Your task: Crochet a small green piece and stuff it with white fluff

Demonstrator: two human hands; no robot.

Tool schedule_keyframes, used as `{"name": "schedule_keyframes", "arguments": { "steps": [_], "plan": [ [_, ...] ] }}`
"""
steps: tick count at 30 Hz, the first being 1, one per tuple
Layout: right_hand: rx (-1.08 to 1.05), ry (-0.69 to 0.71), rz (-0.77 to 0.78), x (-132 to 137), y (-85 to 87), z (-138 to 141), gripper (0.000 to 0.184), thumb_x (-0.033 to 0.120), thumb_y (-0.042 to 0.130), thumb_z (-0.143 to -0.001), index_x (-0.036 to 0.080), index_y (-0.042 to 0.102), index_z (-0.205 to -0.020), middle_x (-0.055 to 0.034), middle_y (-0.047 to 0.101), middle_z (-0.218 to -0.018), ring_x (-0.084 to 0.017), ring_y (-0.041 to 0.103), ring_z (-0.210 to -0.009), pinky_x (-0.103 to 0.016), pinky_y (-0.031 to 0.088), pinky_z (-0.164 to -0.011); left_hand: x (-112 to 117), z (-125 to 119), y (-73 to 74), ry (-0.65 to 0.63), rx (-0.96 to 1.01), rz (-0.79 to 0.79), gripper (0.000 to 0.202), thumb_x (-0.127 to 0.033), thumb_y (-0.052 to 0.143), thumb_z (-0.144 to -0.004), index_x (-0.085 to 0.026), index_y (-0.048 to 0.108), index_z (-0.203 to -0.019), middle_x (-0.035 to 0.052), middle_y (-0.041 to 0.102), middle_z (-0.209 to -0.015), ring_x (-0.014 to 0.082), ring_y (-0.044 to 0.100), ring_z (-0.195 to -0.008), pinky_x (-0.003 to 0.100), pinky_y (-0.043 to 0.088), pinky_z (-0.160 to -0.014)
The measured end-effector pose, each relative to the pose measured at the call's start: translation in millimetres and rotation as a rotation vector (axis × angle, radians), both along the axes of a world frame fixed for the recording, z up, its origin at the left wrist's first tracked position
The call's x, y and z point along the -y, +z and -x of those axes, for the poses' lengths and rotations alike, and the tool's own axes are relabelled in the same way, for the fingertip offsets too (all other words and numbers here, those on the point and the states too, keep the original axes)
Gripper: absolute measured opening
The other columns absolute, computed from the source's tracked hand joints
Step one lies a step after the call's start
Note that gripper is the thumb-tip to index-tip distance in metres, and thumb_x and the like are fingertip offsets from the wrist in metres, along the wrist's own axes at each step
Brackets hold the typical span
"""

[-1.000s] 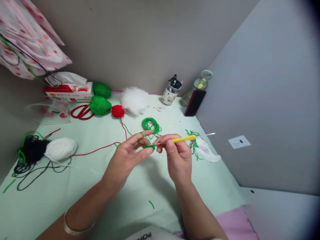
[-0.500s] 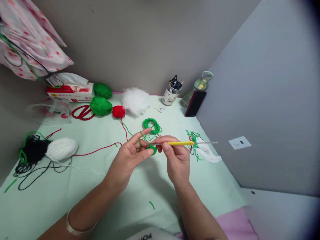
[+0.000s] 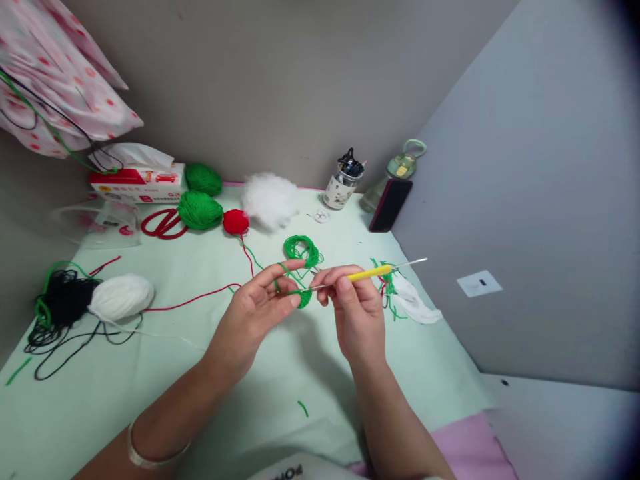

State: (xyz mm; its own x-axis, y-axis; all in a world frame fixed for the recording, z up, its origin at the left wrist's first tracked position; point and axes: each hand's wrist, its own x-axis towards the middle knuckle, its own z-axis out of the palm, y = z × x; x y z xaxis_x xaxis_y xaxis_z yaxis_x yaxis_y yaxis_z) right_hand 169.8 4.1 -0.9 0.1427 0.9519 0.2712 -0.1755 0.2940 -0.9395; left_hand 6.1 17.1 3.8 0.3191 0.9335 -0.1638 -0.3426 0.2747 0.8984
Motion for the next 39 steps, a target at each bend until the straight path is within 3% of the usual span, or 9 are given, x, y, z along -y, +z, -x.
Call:
{"name": "schedule_keyframes", "arguments": {
  "steps": [10, 14, 16, 18, 21, 23, 26, 31, 39],
  "plan": [
    [0.508, -0.090, -0.314, 7.5, -0.1, -1.4, 0.022, 0.017, 0.054, -0.102, 0.027, 0.073, -0.104, -0.0042, 0.073, -0.093, -0.019, 0.069, -0.086, -0.037, 0.056, -0.078, 3.9, -3.0, 1.8, 0.152, -0.208, -0.121, 0.040, -0.024, 0.081, -0.084, -0.030, 0.075, -0.123, -0.0008, 0.067, -0.090, 0.0195, 0.061, -0.097, 0.032, 0.045, -0.096],
    [0.825, -0.261, -0.511, 10.6, -11.8, 4.3, 0.033, 0.011, 0.063, -0.095, 0.034, 0.076, -0.116, -0.0056, 0.075, -0.102, -0.021, 0.070, -0.090, -0.037, 0.056, -0.076, 3.7, -5.8, 1.5, 0.122, -0.019, 0.011, 0.052, -0.028, 0.084, -0.082, -0.028, 0.070, -0.133, -0.0011, 0.068, -0.089, 0.0187, 0.063, -0.093, 0.031, 0.047, -0.091],
    [0.767, -0.281, -0.520, 10.6, -12.5, 5.2, 0.034, 0.011, 0.063, -0.095, 0.033, 0.076, -0.116, -0.0056, 0.075, -0.100, -0.021, 0.070, -0.090, -0.038, 0.057, -0.076, 1.1, -4.8, 1.1, 0.025, 0.135, 0.145, 0.052, -0.028, 0.085, -0.081, -0.025, 0.072, -0.131, -0.0002, 0.069, -0.089, 0.0171, 0.062, -0.088, 0.029, 0.048, -0.087],
    [0.551, -0.271, -0.430, 8.7, -8.5, 3.7, 0.025, 0.015, 0.060, -0.098, 0.030, 0.077, -0.109, -0.0054, 0.074, -0.094, -0.020, 0.069, -0.083, -0.037, 0.058, -0.072, -2.1, -2.3, 0.8, -0.047, 0.228, 0.239, 0.045, -0.027, 0.085, -0.081, -0.022, 0.076, -0.125, 0.0005, 0.069, -0.087, 0.0150, 0.060, -0.084, 0.027, 0.047, -0.085],
    [0.172, -0.190, -0.216, 3.8, -0.4, 0.4, 0.019, 0.026, 0.059, -0.101, 0.025, 0.076, -0.094, -0.0042, 0.071, -0.084, -0.017, 0.064, -0.068, -0.032, 0.053, -0.058, -5.1, 1.9, 1.5, -0.045, 0.225, 0.226, 0.038, -0.026, 0.083, -0.083, -0.022, 0.079, -0.120, -0.0002, 0.067, -0.084, 0.0131, 0.056, -0.081, 0.025, 0.045, -0.083],
    [0.039, -0.071, -0.121, 1.1, 1.3, 0.3, 0.018, 0.031, 0.063, -0.100, 0.024, 0.076, -0.091, -0.0035, 0.070, -0.084, -0.015, 0.061, -0.065, -0.030, 0.052, -0.057, -4.9, 2.8, 2.2, -0.037, 0.187, 0.174, 0.037, -0.026, 0.083, -0.083, -0.024, 0.079, -0.119, -0.0001, 0.068, -0.086, 0.0140, 0.056, -0.084, 0.025, 0.043, -0.084],
    [0.032, 0.012, -0.085, -0.5, -2.2, 3.0, 0.016, 0.032, 0.066, -0.099, 0.025, 0.079, -0.094, -0.0039, 0.073, -0.091, -0.016, 0.063, -0.075, -0.031, 0.052, -0.065, -2.8, 0.7, 2.5, -0.065, 0.152, 0.106, 0.033, -0.027, 0.080, -0.084, -0.027, 0.079, -0.117, 0.0011, 0.071, -0.092, 0.0174, 0.059, -0.092, 0.028, 0.043, -0.087],
    [0.030, -0.004, -0.037, 1.0, -7.5, 3.7, 0.015, 0.032, 0.067, -0.098, 0.026, 0.080, -0.096, -0.0028, 0.075, -0.090, -0.015, 0.062, -0.073, -0.030, 0.050, -0.066, -0.2, -3.1, 1.1, -0.086, 0.099, 0.038, 0.032, -0.030, 0.080, -0.087, -0.027, 0.077, -0.118, 0.0034, 0.073, -0.101, 0.0225, 0.063, -0.101, 0.033, 0.045, -0.092],
    [-0.028, 0.000, -0.029, 1.5, -1.0, -2.3, 0.019, 0.032, 0.061, -0.102, 0.022, 0.074, -0.092, -0.0027, 0.074, -0.085, -0.014, 0.065, -0.071, -0.029, 0.054, -0.066, -1.4, 0.5, 0.3, -0.019, 0.008, 0.021, 0.036, -0.031, 0.085, -0.083, -0.031, 0.078, -0.118, -0.0007, 0.064, -0.089, 0.0163, 0.059, -0.088, 0.027, 0.045, -0.081]
  ]
}}
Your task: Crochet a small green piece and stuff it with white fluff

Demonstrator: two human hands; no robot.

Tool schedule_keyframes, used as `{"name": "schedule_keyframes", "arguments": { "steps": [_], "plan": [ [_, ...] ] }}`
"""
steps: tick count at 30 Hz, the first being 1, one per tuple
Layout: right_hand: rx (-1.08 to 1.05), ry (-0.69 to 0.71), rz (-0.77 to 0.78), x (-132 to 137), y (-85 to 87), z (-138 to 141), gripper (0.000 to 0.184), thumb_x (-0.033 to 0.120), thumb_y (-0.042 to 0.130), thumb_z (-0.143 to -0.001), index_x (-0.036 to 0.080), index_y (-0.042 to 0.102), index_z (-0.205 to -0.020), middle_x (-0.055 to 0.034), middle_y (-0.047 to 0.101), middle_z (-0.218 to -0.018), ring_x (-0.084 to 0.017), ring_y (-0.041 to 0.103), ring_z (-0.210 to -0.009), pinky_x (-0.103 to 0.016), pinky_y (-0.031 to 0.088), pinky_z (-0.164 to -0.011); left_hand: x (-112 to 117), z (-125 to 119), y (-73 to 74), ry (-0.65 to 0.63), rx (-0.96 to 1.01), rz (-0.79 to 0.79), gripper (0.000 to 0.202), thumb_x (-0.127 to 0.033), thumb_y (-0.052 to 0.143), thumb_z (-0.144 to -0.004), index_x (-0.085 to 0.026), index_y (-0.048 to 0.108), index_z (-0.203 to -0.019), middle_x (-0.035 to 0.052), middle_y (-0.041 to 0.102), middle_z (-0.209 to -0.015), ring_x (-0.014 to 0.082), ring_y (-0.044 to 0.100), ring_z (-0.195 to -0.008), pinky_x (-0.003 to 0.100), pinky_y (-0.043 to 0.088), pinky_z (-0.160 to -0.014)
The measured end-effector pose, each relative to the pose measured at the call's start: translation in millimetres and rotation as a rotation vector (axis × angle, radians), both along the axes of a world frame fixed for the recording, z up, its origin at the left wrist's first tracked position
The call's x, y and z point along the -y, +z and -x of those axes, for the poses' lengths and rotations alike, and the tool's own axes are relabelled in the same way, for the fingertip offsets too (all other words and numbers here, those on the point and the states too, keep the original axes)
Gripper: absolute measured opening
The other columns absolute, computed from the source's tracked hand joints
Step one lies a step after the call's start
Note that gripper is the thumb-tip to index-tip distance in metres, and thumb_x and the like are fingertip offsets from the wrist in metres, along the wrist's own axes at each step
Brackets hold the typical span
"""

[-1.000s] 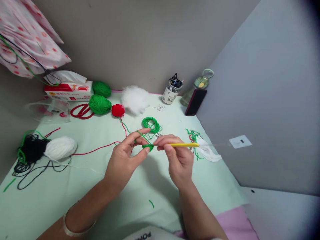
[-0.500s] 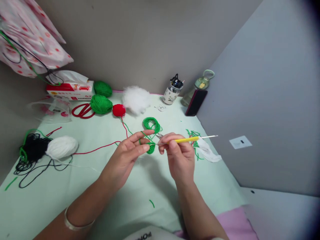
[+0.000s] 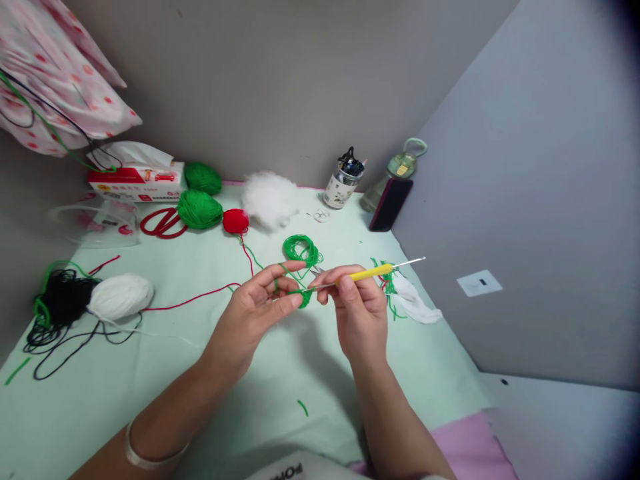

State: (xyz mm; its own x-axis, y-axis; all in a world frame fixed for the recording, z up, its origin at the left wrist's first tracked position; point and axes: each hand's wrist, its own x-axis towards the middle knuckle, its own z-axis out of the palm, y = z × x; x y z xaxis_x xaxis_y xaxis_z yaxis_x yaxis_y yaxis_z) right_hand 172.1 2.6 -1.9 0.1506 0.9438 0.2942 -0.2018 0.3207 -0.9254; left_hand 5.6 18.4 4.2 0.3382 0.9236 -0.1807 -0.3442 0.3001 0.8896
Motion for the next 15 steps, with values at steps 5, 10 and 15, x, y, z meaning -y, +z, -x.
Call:
{"name": "schedule_keyframes", "arguments": {
  "steps": [5, 10, 15],
  "plan": [
    [0.302, -0.082, -0.175, 4.6, 2.8, 0.3, 0.020, 0.020, 0.052, -0.105, 0.023, 0.072, -0.101, -0.0038, 0.074, -0.092, -0.015, 0.068, -0.076, -0.030, 0.056, -0.069, 2.4, 1.0, -2.7, 0.047, -0.045, -0.024, 0.038, -0.030, 0.084, -0.084, -0.033, 0.077, -0.121, -0.0016, 0.062, -0.092, 0.0131, 0.055, -0.082, 0.024, 0.045, -0.077],
    [0.908, -0.323, -0.637, 8.2, -5.5, 9.1, 0.029, 0.005, 0.057, -0.097, 0.021, 0.072, -0.116, -0.0093, 0.073, -0.100, -0.020, 0.069, -0.090, -0.034, 0.058, -0.076, 6.7, -7.2, -2.5, 0.113, 0.081, 0.027, 0.049, -0.027, 0.086, -0.082, -0.033, 0.073, -0.130, -0.0029, 0.063, -0.087, 0.0091, 0.049, -0.069, 0.022, 0.043, -0.070],
    [0.610, -0.298, -0.442, 6.3, -3.9, 7.5, 0.024, 0.012, 0.059, -0.099, 0.026, 0.076, -0.109, -0.0060, 0.073, -0.096, -0.019, 0.070, -0.084, -0.034, 0.059, -0.072, 1.0, -7.0, 1.7, -0.062, 0.331, 0.288, 0.041, -0.025, 0.087, -0.080, -0.019, 0.079, -0.120, -0.0118, 0.034, -0.056, 0.0033, 0.016, -0.049, 0.019, 0.036, -0.057]
  ]
}}
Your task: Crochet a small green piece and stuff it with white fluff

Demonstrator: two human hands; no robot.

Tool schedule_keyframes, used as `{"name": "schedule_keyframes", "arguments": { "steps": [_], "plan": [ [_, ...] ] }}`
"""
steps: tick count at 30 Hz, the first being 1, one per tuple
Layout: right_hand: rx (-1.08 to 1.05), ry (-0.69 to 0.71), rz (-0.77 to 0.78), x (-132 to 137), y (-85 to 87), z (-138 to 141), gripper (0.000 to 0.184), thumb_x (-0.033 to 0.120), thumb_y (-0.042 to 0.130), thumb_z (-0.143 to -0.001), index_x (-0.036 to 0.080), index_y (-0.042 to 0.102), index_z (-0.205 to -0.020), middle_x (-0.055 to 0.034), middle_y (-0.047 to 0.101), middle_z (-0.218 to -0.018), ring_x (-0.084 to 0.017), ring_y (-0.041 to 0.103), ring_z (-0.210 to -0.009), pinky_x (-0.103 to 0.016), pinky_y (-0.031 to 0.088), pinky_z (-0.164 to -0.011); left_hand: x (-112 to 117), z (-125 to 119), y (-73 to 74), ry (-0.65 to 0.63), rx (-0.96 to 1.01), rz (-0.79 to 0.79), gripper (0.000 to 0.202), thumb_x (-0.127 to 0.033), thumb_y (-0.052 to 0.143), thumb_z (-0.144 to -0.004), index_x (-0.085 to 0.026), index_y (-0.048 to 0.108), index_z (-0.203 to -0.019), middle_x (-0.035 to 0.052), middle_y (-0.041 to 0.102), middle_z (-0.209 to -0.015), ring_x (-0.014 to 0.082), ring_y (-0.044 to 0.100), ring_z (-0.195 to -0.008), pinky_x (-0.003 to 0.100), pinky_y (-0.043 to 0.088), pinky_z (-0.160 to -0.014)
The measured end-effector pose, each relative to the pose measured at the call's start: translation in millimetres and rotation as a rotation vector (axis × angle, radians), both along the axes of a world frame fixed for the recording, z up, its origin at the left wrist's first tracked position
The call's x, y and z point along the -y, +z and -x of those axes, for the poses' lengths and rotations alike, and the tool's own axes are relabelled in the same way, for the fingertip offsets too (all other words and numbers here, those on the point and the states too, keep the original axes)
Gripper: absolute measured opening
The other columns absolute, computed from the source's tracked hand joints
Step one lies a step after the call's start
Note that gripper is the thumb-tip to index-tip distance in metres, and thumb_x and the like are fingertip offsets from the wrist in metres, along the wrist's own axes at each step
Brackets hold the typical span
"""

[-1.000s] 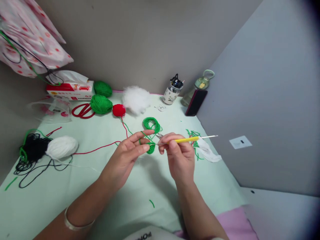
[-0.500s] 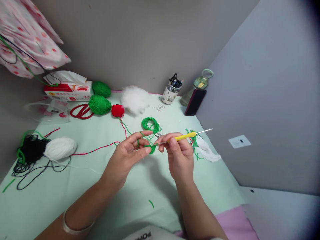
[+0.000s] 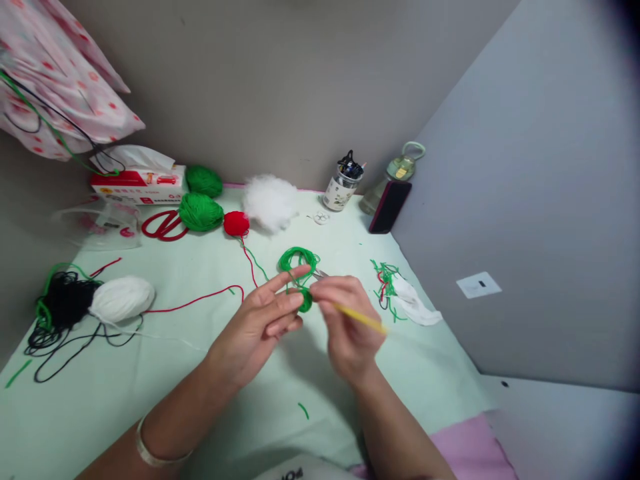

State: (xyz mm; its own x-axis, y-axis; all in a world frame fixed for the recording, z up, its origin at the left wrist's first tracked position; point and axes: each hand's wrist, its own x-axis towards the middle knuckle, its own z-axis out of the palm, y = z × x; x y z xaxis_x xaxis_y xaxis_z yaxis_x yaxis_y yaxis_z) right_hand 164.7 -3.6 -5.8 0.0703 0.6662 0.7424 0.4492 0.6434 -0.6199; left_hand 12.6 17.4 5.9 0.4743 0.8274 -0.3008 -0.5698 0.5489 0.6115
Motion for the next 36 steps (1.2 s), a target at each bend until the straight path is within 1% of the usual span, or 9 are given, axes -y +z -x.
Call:
{"name": "schedule_keyframes", "arguments": {
  "steps": [4, 10, 12, 15, 18, 21, 27, 32, 36],
  "plan": [
    [-0.434, 0.223, 0.248, -7.4, 6.2, -4.4, 0.018, 0.025, 0.061, -0.101, 0.024, 0.078, -0.095, -0.0044, 0.072, -0.087, -0.015, 0.063, -0.065, -0.031, 0.054, -0.057, -3.6, 5.1, 1.7, 0.022, -0.039, -0.072, 0.041, -0.022, 0.085, -0.082, -0.023, 0.078, -0.122, -0.0096, 0.044, -0.061, 0.0034, 0.025, -0.050, 0.021, 0.044, -0.066],
    [-0.241, 0.173, 0.228, -5.2, 2.3, 2.5, 0.021, 0.017, 0.062, -0.099, 0.027, 0.079, -0.105, -0.0045, 0.075, -0.094, -0.017, 0.068, -0.080, -0.032, 0.056, -0.067, 3.6, 0.2, 0.0, 0.107, -0.190, -0.182, 0.041, -0.025, 0.085, -0.083, -0.028, 0.077, -0.123, -0.0003, 0.067, -0.092, 0.0132, 0.059, -0.091, 0.022, 0.046, -0.082],
    [-0.058, 0.101, 0.131, -0.4, -0.6, 3.9, 0.030, 0.010, 0.062, -0.097, 0.030, 0.078, -0.114, -0.0058, 0.075, -0.101, -0.019, 0.070, -0.087, -0.034, 0.059, -0.074, 5.1, -1.6, -1.3, 0.135, -0.167, -0.159, 0.043, -0.024, 0.086, -0.081, -0.028, 0.077, -0.123, -0.0004, 0.069, -0.092, 0.0135, 0.061, -0.090, 0.022, 0.047, -0.082],
    [0.116, 0.019, -0.002, 3.3, -2.2, 2.0, 0.038, 0.007, 0.064, -0.095, 0.032, 0.076, -0.121, -0.0074, 0.075, -0.108, -0.021, 0.071, -0.096, -0.038, 0.060, -0.081, 2.6, -0.9, -2.4, 0.076, -0.069, -0.050, 0.038, -0.025, 0.087, -0.080, -0.024, 0.080, -0.117, -0.0019, 0.066, -0.081, 0.0082, 0.052, -0.065, 0.023, 0.048, -0.075],
    [-0.152, 0.072, 0.110, 0.4, 1.5, -1.8, 0.026, 0.014, 0.062, -0.098, 0.030, 0.079, -0.110, -0.0046, 0.076, -0.097, -0.018, 0.069, -0.080, -0.035, 0.058, -0.071, -2.9, 3.4, -1.4, 0.050, -0.023, 0.024, 0.028, -0.025, 0.087, -0.078, -0.020, 0.084, -0.106, 0.0004, 0.069, -0.085, 0.0082, 0.053, -0.066, 0.025, 0.051, -0.081],
    [-0.454, 0.221, 0.290, -4.8, 5.6, -1.9, 0.018, 0.025, 0.063, -0.100, 0.028, 0.080, -0.099, -0.0033, 0.074, -0.090, -0.014, 0.062, -0.066, -0.031, 0.052, -0.058, -4.7, 6.8, -0.1, 0.080, -0.087, -0.071, 0.029, -0.025, 0.087, -0.079, -0.026, 0.083, -0.108, 0.0007, 0.073, -0.095, 0.0118, 0.060, -0.083, 0.024, 0.049, -0.085],
    [-0.473, 0.209, 0.378, -6.8, 3.2, 0.6, 0.013, 0.029, 0.068, -0.097, 0.028, 0.081, -0.097, -0.0031, 0.076, -0.091, -0.016, 0.063, -0.075, -0.030, 0.050, -0.065, 1.0, 6.6, -2.9, 0.030, -0.241, -0.288, 0.031, -0.030, 0.079, -0.089, -0.035, 0.079, -0.119, 0.0002, 0.073, -0.106, 0.0168, 0.061, -0.101, 0.027, 0.045, -0.091],
    [-0.639, 0.271, 0.480, -7.6, 2.5, -4.0, 0.018, 0.034, 0.064, -0.100, 0.024, 0.077, -0.092, -0.0022, 0.074, -0.088, -0.014, 0.064, -0.070, -0.029, 0.053, -0.066, 0.8, 8.3, -3.1, 0.054, -0.320, -0.310, 0.030, -0.030, 0.079, -0.088, -0.033, 0.080, -0.117, 0.0012, 0.068, -0.099, 0.0180, 0.059, -0.095, 0.029, 0.044, -0.088],
    [-0.543, 0.241, 0.423, -5.3, 6.0, -3.2, 0.019, 0.033, 0.060, -0.102, 0.022, 0.073, -0.094, -0.0034, 0.074, -0.088, -0.015, 0.066, -0.072, -0.031, 0.055, -0.066, 0.5, 8.3, -1.7, 0.094, -0.348, -0.298, 0.032, -0.030, 0.081, -0.085, -0.031, 0.080, -0.117, 0.0015, 0.065, -0.094, 0.0187, 0.056, -0.091, 0.029, 0.043, -0.082]
  ]
}}
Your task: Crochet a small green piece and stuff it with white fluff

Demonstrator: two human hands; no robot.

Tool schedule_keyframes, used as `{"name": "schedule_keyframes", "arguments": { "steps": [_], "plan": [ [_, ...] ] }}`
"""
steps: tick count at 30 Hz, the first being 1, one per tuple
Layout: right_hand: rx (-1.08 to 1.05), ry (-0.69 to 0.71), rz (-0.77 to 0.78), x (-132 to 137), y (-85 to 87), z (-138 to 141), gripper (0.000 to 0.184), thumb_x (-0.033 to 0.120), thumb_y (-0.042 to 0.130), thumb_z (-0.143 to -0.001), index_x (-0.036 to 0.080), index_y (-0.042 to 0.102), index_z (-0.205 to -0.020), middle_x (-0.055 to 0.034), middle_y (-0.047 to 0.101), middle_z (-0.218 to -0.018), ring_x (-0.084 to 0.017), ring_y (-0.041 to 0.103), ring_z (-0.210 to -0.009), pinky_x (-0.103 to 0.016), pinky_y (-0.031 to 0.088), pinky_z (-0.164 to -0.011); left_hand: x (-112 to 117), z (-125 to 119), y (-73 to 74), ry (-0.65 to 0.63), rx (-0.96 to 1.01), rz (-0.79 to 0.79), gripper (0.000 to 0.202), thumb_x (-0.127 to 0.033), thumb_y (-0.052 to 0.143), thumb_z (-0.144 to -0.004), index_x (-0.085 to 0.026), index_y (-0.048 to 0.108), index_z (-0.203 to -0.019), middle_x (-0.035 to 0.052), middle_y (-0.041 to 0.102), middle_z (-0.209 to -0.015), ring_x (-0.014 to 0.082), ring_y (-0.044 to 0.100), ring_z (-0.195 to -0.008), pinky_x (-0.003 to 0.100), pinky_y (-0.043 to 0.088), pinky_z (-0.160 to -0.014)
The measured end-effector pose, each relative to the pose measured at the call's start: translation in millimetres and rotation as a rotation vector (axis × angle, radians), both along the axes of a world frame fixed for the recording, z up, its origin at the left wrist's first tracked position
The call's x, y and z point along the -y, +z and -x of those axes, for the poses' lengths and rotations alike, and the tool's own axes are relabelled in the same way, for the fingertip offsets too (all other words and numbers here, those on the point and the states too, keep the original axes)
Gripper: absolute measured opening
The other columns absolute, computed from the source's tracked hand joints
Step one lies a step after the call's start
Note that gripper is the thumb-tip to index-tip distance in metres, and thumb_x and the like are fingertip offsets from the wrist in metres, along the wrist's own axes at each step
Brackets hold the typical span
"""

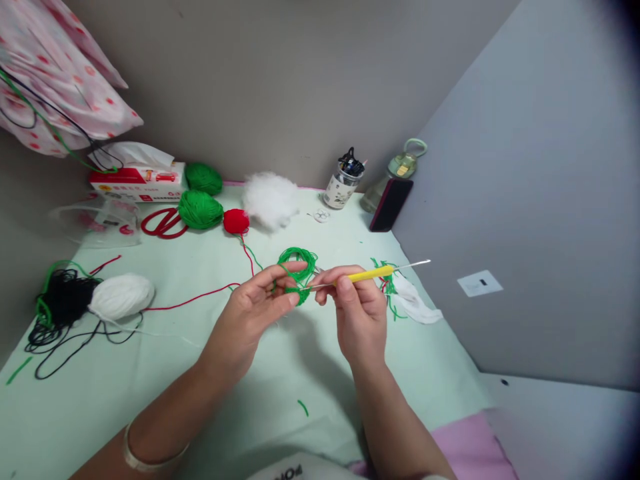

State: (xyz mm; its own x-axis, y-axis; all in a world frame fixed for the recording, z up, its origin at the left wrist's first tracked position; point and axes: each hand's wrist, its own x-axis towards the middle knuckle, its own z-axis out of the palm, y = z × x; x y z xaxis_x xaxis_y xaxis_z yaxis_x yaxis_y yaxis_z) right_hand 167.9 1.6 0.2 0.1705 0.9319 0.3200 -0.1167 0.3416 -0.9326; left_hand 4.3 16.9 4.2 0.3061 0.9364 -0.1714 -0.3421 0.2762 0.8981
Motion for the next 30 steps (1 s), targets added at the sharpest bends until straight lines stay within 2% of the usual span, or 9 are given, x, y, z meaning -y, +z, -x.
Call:
{"name": "schedule_keyframes", "arguments": {
  "steps": [6, 11, 14, 19, 21, 23, 26, 28, 30],
  "plan": [
    [0.290, -0.083, -0.193, 8.1, 1.1, 2.5, 0.020, 0.021, 0.053, -0.104, 0.024, 0.073, -0.103, -0.0042, 0.076, -0.094, -0.016, 0.068, -0.078, -0.032, 0.056, -0.069, 0.8, -0.6, 0.2, 0.083, -0.103, -0.079, 0.032, -0.026, 0.082, -0.085, -0.033, 0.080, -0.116, -0.0001, 0.063, -0.092, 0.0181, 0.054, -0.091, 0.029, 0.042, -0.085],
    [0.301, -0.072, -0.236, 8.4, -3.2, 1.4, 0.021, 0.017, 0.052, -0.104, 0.026, 0.071, -0.106, -0.0039, 0.075, -0.096, -0.017, 0.068, -0.079, -0.033, 0.057, -0.069, 1.8, 0.0, 0.5, 0.091, -0.216, -0.151, 0.032, -0.027, 0.081, -0.085, -0.036, 0.080, -0.116, 0.0001, 0.064, -0.092, 0.0195, 0.054, -0.092, 0.031, 0.041, -0.085],
    [0.387, -0.071, -0.290, 6.4, -3.0, 0.1, 0.021, 0.016, 0.051, -0.103, 0.025, 0.070, -0.108, -0.0054, 0.075, -0.095, -0.019, 0.070, -0.085, -0.036, 0.058, -0.071, 1.2, -0.3, 0.4, 0.109, -0.279, -0.178, 0.032, -0.026, 0.081, -0.085, -0.036, 0.080, -0.115, -0.0002, 0.065, -0.090, 0.0198, 0.055, -0.091, 0.032, 0.041, -0.086],
    [0.648, -0.119, -0.472, 4.9, -2.9, 0.9, 0.024, 0.011, 0.051, -0.101, 0.024, 0.067, -0.113, -0.0066, 0.074, -0.092, -0.021, 0.070, -0.086, -0.038, 0.059, -0.073, 0.0, -2.5, 2.0, 0.153, -0.300, -0.209, 0.031, -0.023, 0.082, -0.082, -0.033, 0.082, -0.111, -0.0005, 0.065, -0.086, 0.0197, 0.055, -0.087, 0.032, 0.042, -0.087],
    [0.810, -0.194, -0.557, 5.4, -6.8, 3.4, 0.027, 0.010, 0.053, -0.099, 0.025, 0.067, -0.116, -0.0072, 0.074, -0.093, -0.021, 0.070, -0.082, -0.036, 0.058, -0.070, 0.3, -3.6, 2.5, 0.166, -0.293, -0.192, 0.034, -0.020, 0.083, -0.079, -0.032, 0.082, -0.111, -0.0009, 0.065, -0.084, 0.0192, 0.055, -0.085, 0.031, 0.042, -0.087],
    [0.941, -0.281, -0.618, 6.6, -12.0, 6.1, 0.031, 0.008, 0.056, -0.097, 0.026, 0.070, -0.118, -0.0082, 0.074, -0.096, -0.021, 0.070, -0.084, -0.036, 0.058, -0.071, 0.9, -4.5, 2.5, 0.130, -0.200, -0.122, 0.041, -0.018, 0.085, -0.077, -0.032, 0.080, -0.116, -0.0017, 0.065, -0.083, 0.0178, 0.055, -0.083, 0.029, 0.044, -0.086],
    [0.882, -0.310, -0.589, 9.1, -14.9, 7.7, 0.037, 0.009, 0.059, -0.096, 0.031, 0.073, -0.121, -0.0075, 0.075, -0.103, -0.023, 0.072, -0.094, -0.038, 0.060, -0.079, 0.8, -4.8, 2.3, -0.031, 0.115, 0.111, 0.045, -0.028, 0.087, -0.079, -0.030, 0.077, -0.123, 0.0001, 0.068, -0.089, 0.0163, 0.059, -0.085, 0.028, 0.048, -0.085],
    [0.698, -0.257, -0.483, 9.8, -11.2, 6.5, 0.033, 0.012, 0.060, -0.097, 0.033, 0.075, -0.119, -0.0061, 0.076, -0.104, -0.022, 0.072, -0.094, -0.039, 0.060, -0.079, -0.8, -3.5, 3.0, -0.118, 0.273, 0.245, 0.044, -0.032, 0.087, -0.079, -0.026, 0.078, -0.121, 0.0023, 0.069, -0.092, 0.0154, 0.061, -0.085, 0.027, 0.050, -0.084],
    [0.451, -0.204, -0.350, 8.5, -5.1, 4.4, 0.025, 0.017, 0.059, -0.100, 0.030, 0.077, -0.110, -0.0057, 0.076, -0.098, -0.020, 0.071, -0.083, -0.037, 0.059, -0.072, -3.3, -1.2, 4.8, -0.119, 0.310, 0.282, 0.041, -0.028, 0.087, -0.078, -0.023, 0.080, -0.118, 0.0016, 0.068, -0.086, 0.0132, 0.060, -0.080, 0.027, 0.051, -0.086]
  ]
}}
